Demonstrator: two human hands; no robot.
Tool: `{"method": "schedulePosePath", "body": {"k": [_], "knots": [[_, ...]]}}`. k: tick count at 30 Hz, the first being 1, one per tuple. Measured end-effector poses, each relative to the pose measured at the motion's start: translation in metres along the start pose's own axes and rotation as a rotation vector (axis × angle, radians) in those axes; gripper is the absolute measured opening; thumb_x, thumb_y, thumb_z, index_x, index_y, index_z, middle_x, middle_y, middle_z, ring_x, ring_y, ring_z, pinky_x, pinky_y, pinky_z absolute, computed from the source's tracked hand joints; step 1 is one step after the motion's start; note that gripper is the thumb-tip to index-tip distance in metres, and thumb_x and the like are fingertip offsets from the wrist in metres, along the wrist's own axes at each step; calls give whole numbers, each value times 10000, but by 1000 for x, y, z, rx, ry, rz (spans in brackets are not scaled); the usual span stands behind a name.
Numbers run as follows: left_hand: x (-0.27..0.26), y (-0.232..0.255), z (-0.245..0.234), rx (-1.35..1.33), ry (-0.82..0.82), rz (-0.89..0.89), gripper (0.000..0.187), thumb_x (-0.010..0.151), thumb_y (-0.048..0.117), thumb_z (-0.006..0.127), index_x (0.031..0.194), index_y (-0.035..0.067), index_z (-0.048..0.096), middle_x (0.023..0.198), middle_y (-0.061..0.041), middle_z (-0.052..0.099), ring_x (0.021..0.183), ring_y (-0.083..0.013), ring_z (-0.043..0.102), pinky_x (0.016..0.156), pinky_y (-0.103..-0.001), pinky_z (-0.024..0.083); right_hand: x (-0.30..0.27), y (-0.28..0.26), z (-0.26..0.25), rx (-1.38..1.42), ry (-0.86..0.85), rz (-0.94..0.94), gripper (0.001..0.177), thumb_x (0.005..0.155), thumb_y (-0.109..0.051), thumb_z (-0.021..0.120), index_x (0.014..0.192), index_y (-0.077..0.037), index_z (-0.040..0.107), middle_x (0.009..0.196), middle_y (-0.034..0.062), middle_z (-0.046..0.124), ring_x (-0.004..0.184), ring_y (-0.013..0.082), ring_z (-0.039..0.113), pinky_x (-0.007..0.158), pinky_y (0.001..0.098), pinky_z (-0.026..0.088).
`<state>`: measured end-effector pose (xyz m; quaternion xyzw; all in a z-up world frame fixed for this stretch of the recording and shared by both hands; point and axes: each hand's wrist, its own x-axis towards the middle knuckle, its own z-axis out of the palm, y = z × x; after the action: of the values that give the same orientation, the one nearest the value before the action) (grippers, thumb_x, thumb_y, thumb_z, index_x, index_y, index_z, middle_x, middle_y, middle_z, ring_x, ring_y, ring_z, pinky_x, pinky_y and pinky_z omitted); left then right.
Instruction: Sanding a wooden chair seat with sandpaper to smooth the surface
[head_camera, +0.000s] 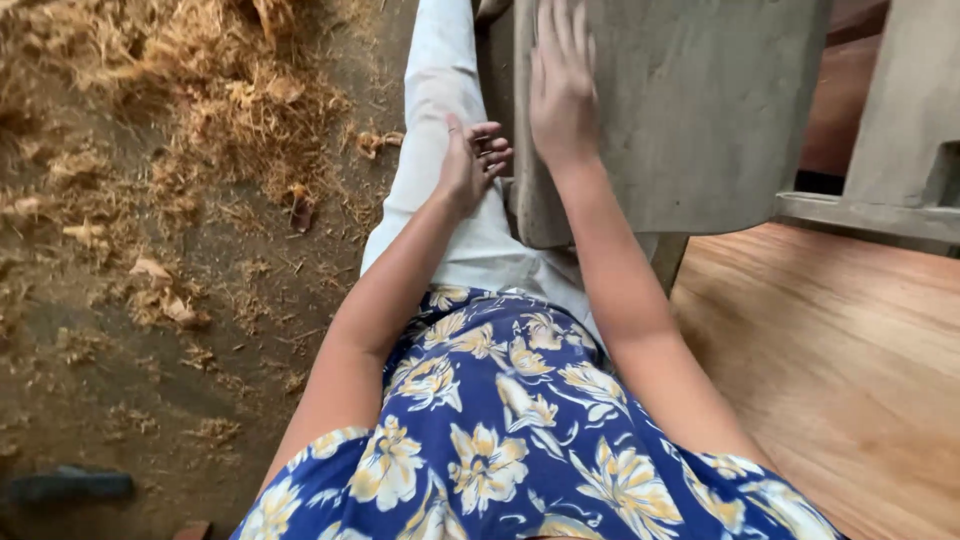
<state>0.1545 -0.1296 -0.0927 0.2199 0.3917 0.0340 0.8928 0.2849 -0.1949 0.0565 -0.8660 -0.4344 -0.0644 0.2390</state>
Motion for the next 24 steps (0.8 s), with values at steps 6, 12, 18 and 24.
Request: {"method": "schedulePosePath", "body": {"k": [6, 12, 18, 24], "knots": [[17, 12, -12, -35, -50, -13, 1034, 841, 915, 60, 1243, 149, 627, 1040, -155, 693, 1016, -351, 739, 883, -465, 557, -154, -43, -84, 33, -76, -138, 413, 1096, -188, 490, 1463, -48, 617, 1535, 160, 543, 1439, 377, 455, 1177, 457, 381], [18, 33, -10, -105, -78, -83, 1103, 827, 926, 16, 1320, 128, 595, 1143, -238, 655, 1140, -450, 677, 982, -558, 522, -37, -25, -33, 53, -40, -32, 412, 1129, -143, 482, 1529, -109, 576, 1568, 145, 482, 1450, 367, 410, 1189, 506, 347], [-7, 33, 13, -112, -75, 9, 967, 835, 836, 141, 1198, 57, 583, 967, -135, 612, 842, -237, 578, 771, -367, 473, -49, -42, -41, 48, -57, -85, 490, 1053, -6, 535, 1537, 19, 464, 1627, 162, 372, 1534, 406, 333, 1297, 523, 314], [6, 36, 9, -35, -77, -75, 961, 831, 836, 111, 1194, 71, 567, 1001, -131, 595, 905, -253, 592, 818, -398, 495, -132, -61, -82, 162, -225, 94, 463, 985, -46, 581, 1445, 7, 573, 1546, 179, 508, 1483, 376, 430, 1234, 497, 330]]}}
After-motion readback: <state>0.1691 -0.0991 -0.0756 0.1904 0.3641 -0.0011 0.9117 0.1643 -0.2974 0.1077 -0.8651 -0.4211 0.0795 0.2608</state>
